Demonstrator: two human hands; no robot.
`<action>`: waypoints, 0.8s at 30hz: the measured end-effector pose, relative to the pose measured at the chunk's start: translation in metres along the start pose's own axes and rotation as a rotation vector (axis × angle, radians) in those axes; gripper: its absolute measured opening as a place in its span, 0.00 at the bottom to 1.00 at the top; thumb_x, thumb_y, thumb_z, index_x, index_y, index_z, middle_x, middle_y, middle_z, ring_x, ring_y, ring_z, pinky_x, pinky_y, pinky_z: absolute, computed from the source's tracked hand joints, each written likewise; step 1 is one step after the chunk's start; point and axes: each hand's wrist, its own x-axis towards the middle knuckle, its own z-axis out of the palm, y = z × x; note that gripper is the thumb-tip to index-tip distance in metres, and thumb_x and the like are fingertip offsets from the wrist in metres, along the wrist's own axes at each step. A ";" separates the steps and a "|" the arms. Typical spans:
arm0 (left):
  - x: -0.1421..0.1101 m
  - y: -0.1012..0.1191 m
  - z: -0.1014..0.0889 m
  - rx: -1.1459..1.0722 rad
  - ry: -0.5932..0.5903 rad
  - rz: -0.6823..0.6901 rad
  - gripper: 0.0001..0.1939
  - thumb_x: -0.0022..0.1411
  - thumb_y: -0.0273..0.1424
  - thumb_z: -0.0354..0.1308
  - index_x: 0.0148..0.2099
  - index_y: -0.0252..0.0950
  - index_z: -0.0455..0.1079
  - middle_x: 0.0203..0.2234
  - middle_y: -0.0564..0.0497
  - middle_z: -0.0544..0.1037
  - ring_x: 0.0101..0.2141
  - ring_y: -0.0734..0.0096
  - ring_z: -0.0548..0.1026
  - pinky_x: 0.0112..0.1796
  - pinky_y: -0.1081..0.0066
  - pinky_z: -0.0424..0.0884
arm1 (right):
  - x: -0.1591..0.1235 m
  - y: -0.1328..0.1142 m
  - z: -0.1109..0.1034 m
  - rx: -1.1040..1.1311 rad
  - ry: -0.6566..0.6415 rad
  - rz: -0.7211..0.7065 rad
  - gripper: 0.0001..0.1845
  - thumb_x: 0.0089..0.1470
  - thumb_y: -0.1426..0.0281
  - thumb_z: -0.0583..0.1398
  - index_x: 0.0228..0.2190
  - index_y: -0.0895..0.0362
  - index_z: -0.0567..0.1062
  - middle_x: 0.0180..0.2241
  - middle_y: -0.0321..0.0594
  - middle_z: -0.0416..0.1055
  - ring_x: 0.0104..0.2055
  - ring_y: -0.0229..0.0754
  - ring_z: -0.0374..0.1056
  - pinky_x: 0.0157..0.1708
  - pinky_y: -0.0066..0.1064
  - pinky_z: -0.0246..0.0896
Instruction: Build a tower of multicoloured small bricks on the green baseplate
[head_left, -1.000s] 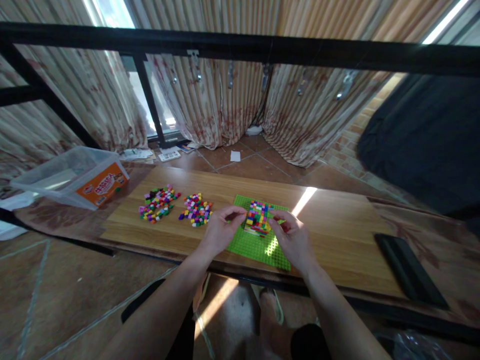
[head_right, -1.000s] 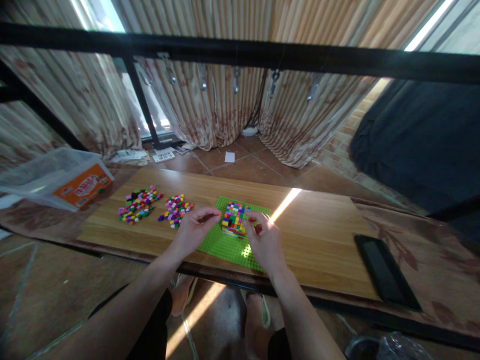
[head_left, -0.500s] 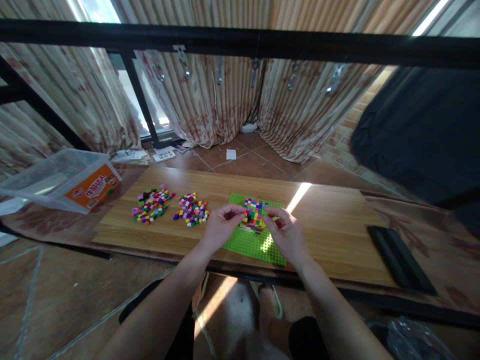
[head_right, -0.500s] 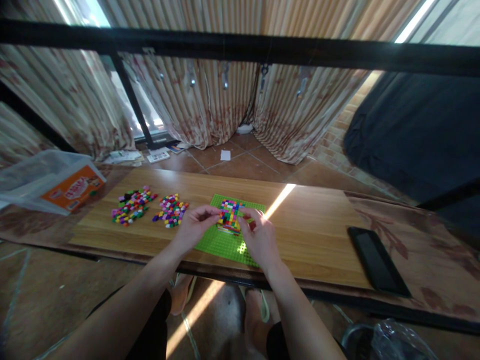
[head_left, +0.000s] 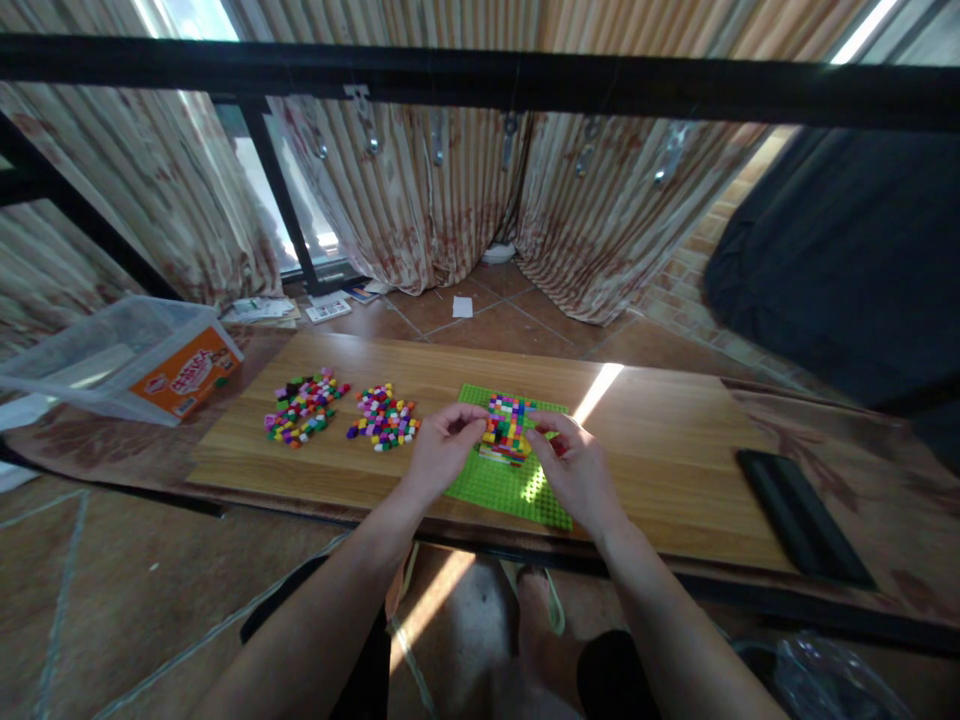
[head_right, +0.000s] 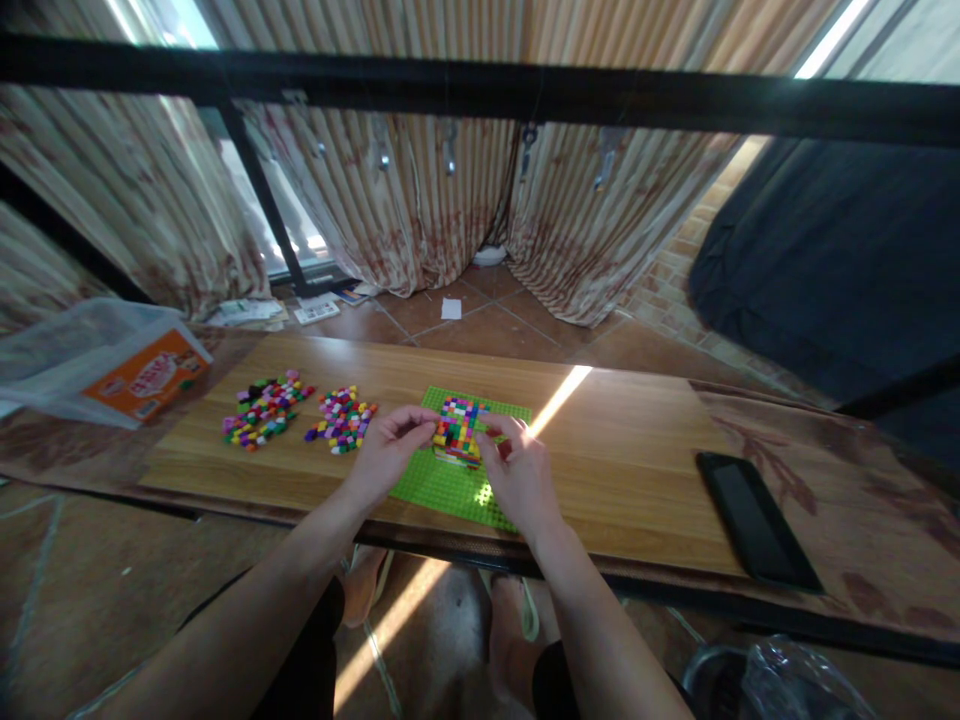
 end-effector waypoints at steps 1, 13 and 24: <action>0.000 0.000 0.001 -0.007 0.005 -0.008 0.07 0.51 0.32 0.61 0.33 0.34 0.74 0.23 0.54 0.74 0.25 0.77 0.68 0.29 0.75 0.64 | 0.000 0.000 0.000 -0.002 -0.001 0.000 0.15 0.53 0.61 0.56 0.40 0.54 0.74 0.32 0.38 0.70 0.21 0.32 0.59 0.21 0.25 0.55; 0.004 -0.007 0.006 0.023 0.041 -0.042 0.11 0.46 0.34 0.65 0.31 0.33 0.72 0.23 0.54 0.73 0.25 0.77 0.68 0.29 0.75 0.63 | -0.001 -0.002 0.000 -0.011 -0.002 -0.009 0.14 0.54 0.62 0.56 0.40 0.54 0.74 0.31 0.36 0.69 0.20 0.30 0.57 0.20 0.24 0.53; 0.004 0.001 0.009 -0.231 0.032 -0.177 0.12 0.42 0.31 0.67 0.30 0.32 0.71 0.20 0.57 0.71 0.21 0.81 0.65 0.26 0.76 0.61 | -0.001 0.001 0.000 -0.009 0.005 -0.020 0.14 0.53 0.63 0.57 0.41 0.54 0.73 0.32 0.37 0.70 0.21 0.31 0.56 0.20 0.24 0.53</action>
